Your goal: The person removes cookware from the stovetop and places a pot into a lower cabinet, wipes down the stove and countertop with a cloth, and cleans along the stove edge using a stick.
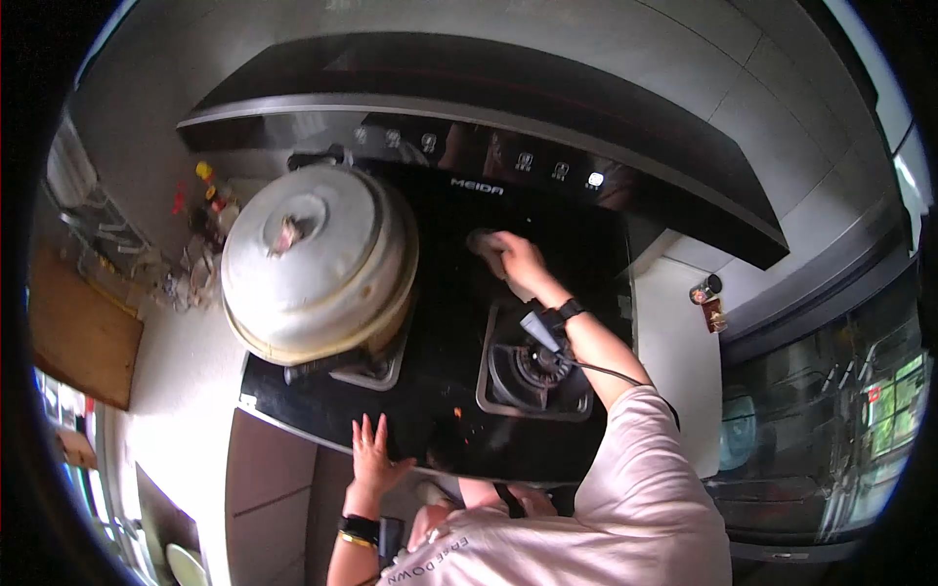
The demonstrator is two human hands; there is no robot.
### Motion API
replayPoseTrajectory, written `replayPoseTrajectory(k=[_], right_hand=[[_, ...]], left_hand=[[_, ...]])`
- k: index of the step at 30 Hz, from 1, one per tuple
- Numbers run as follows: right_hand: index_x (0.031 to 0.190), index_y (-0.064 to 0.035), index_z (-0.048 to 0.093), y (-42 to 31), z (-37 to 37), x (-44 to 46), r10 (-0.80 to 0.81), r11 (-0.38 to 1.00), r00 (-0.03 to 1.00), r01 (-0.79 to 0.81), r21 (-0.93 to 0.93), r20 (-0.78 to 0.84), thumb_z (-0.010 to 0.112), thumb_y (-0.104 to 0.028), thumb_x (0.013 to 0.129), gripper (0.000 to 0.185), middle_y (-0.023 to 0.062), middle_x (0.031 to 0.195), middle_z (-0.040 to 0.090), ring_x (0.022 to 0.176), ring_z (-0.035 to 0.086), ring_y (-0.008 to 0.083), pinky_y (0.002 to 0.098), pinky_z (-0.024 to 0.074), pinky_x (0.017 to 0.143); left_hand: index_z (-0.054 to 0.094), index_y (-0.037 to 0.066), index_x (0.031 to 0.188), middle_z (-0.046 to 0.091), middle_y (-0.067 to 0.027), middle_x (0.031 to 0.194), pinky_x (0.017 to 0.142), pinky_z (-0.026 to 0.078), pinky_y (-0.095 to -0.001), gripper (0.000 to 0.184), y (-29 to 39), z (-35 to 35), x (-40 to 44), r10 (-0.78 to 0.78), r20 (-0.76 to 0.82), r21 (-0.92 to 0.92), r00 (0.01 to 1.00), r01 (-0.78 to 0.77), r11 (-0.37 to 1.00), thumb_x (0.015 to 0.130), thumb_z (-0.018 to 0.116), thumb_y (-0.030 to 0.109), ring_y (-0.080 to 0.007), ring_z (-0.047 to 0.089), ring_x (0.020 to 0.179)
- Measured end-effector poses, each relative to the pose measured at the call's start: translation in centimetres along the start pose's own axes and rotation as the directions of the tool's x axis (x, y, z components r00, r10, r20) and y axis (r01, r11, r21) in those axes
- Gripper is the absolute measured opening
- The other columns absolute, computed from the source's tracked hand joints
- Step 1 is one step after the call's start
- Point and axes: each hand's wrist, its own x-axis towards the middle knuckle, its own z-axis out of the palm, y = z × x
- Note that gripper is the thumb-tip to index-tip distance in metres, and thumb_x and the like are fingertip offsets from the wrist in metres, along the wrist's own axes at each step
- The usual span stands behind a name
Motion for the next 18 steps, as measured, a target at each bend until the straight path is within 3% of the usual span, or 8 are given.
replayPoseTrajectory(k=[1,2,3,4,6,9,11,18], right_hand=[[0.110,-0.0102,0.059,-0.9,0.8,0.9,-0.039,0.996,0.997,0.044,-0.078,0.068,0.050,-0.006,0.079,0.033,0.0132,0.100,0.063,0.094,0.061,0.0305,0.0365,0.0489,0.081],[0.109,-0.0124,0.060,0.2,3.1,1.8,0.097,0.987,0.976,-0.119,0.107,0.197,0.061,-0.016,0.079,0.030,0.0112,0.101,0.063,0.094,0.060,0.0311,0.0377,0.0486,0.080],[0.107,-0.0144,0.062,1.7,6.1,3.1,-0.149,0.971,0.981,0.169,-0.168,0.126,0.067,-0.026,0.076,0.033,0.0105,0.103,0.061,0.095,0.059,0.0289,0.0379,0.0482,0.080],[0.104,-0.0145,0.062,1.2,7.6,3.9,-0.186,0.958,0.973,0.210,-0.193,0.135,0.065,-0.029,0.077,0.031,0.0114,0.105,0.059,0.097,0.058,0.0280,0.0385,0.0476,0.081],[0.107,-0.0162,0.061,2.8,12.1,6.5,-0.306,0.952,0.942,0.302,0.051,0.139,0.063,-0.032,0.078,0.033,0.0120,0.106,0.059,0.097,0.058,0.0292,0.0398,0.0470,0.081],[0.112,-0.0114,0.057,0.9,15.5,9.7,-0.293,0.940,0.926,0.325,-0.105,0.239,0.060,-0.027,0.080,0.035,0.0142,0.105,0.059,0.096,0.058,0.0298,0.0396,0.0462,0.083],[0.115,-0.0125,0.055,1.2,18.5,12.3,-0.188,0.945,0.882,0.282,-0.165,0.432,0.055,-0.025,0.083,0.035,0.0131,0.113,0.055,0.102,0.054,0.0294,0.0388,0.0434,0.087],[0.119,-0.0127,0.053,1.8,22.0,14.9,-0.234,0.963,0.782,0.270,0.024,0.578,0.052,-0.022,0.086,0.034,0.0114,0.117,0.053,0.108,0.051,0.0269,0.0374,0.0404,0.092]], left_hand=[[0.026,0.011,0.138,0.018,-0.0273,0.140,0.106,0.021,-0.0494,0.107,0.6,0.2,0.2,-0.033,0.032,0.020,0.999,0.032,0.999,0.050,0.081,0.040,-0.0478,0.016,0.129],[0.025,0.011,0.138,0.014,-0.0268,0.141,0.106,0.021,-0.0494,0.110,1.4,0.3,0.4,-0.065,0.054,0.035,0.996,0.063,0.997,0.049,0.081,0.041,-0.0475,0.013,0.130],[0.025,0.011,0.138,0.011,-0.0257,0.143,0.107,0.020,-0.0492,0.113,2.0,0.6,0.4,-0.088,0.069,0.123,0.994,0.080,0.989,0.045,0.082,0.042,-0.0461,0.010,0.131],[0.024,0.011,0.138,0.009,-0.0255,0.143,0.107,0.018,-0.0492,0.115,2.7,0.4,0.5,-0.124,0.085,0.159,0.989,0.109,0.981,0.045,0.082,0.043,-0.0454,0.008,0.132],[0.023,0.011,0.139,0.008,-0.0255,0.144,0.108,0.016,-0.0497,0.118,2.7,0.7,0.8,-0.162,0.110,0.211,0.981,0.136,0.968,0.043,0.082,0.046,-0.0452,0.007,0.132],[0.022,0.010,0.139,0.006,-0.0265,0.144,0.108,0.014,-0.0511,0.121,2.9,0.6,1.0,-0.184,0.150,0.238,0.971,0.146,0.960,0.042,0.080,0.052,-0.0459,0.004,0.132],[0.021,0.010,0.140,0.011,-0.0281,0.142,0.107,0.013,-0.0524,0.122,3.2,0.1,1.2,-0.190,0.178,0.238,0.966,0.145,0.961,0.043,0.078,0.057,-0.0470,0.005,0.132],[0.023,0.011,0.139,0.018,-0.0292,0.138,0.106,0.015,-0.0540,0.122,3.0,0.3,1.6,-0.205,0.182,0.228,0.962,0.162,0.960,0.042,0.077,0.061,-0.0487,0.016,0.128]])
